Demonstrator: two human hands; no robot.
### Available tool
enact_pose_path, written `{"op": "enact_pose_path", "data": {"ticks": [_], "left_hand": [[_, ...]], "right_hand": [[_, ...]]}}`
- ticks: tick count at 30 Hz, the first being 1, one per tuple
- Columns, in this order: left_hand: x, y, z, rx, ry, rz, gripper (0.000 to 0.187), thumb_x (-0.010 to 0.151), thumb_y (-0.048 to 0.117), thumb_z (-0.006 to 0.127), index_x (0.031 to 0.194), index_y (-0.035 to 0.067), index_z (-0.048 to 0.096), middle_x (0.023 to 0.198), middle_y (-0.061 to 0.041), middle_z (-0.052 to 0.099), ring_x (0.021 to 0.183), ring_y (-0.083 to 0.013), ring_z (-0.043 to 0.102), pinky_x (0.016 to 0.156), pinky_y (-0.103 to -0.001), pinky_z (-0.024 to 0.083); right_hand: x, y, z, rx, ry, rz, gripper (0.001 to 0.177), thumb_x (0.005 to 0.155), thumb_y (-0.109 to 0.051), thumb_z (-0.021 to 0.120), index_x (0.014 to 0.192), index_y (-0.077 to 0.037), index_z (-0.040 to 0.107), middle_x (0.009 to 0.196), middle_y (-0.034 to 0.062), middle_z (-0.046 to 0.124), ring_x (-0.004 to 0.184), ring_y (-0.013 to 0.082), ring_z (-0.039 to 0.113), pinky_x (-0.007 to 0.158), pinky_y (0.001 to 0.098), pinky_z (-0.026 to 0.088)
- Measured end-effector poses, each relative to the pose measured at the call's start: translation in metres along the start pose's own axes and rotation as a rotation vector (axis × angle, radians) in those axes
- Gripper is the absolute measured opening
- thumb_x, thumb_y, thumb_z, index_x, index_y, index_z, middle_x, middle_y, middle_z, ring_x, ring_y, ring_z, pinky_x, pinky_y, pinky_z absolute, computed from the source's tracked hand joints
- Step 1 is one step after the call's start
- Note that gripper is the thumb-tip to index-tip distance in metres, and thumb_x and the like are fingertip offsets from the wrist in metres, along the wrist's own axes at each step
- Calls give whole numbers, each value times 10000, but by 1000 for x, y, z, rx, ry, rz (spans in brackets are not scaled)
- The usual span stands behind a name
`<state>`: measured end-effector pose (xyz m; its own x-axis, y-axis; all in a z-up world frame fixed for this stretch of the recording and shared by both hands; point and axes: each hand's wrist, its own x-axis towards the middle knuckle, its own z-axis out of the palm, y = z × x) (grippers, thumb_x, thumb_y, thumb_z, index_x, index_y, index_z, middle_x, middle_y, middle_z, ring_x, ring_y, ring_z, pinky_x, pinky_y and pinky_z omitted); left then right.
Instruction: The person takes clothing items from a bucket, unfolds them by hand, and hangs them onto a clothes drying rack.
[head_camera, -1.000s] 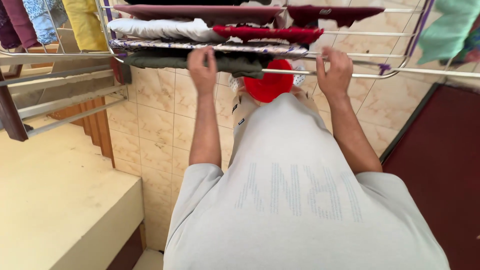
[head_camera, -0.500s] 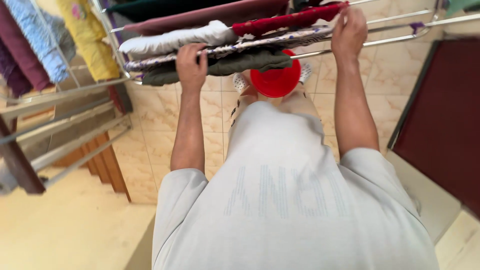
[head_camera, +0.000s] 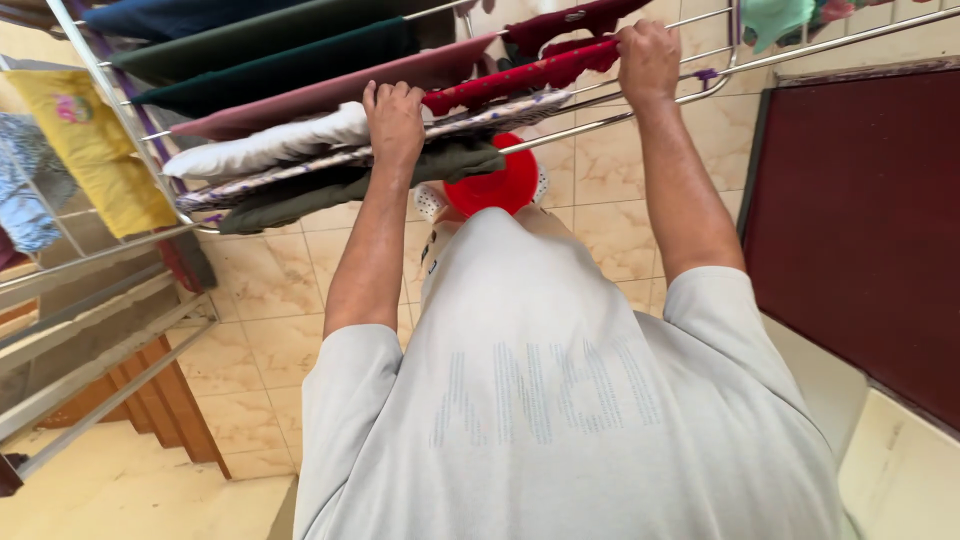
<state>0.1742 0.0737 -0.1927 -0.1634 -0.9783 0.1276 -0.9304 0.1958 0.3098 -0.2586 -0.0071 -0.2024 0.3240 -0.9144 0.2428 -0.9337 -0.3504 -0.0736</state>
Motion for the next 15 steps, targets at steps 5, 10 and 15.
{"op": "enact_pose_path", "data": {"ticks": [5, 10, 15], "left_hand": [[26, 59, 15, -97, 15, -3, 155, 912, 115, 675, 1045, 114, 755, 989, -77, 670, 1030, -300, 592, 1133, -551, 305], [36, 101, 30, -32, 143, 43, 222, 903, 100, 692, 1121, 98, 731, 1101, -76, 666, 1107, -279, 608, 1117, -550, 336], [-8, 87, 5, -256, 389, -254, 205, 885, 76, 723, 1088, 111, 719, 1153, -69, 682, 1140, -298, 625, 1034, -433, 451]], "right_hand": [[-11, 89, 0, -18, 48, -95, 51, 897, -88, 729, 899, -132, 754, 960, 38, 676, 990, 260, 625, 852, 436, 432], [-11, 146, -9, -70, 106, -123, 173, 867, -47, 672, 995, -125, 759, 868, 74, 644, 907, 280, 616, 802, 442, 443], [-5, 78, -35, 383, 132, -79, 301, 884, 57, 685, 1170, -29, 722, 842, 96, 618, 796, 293, 618, 778, 458, 456]]}}
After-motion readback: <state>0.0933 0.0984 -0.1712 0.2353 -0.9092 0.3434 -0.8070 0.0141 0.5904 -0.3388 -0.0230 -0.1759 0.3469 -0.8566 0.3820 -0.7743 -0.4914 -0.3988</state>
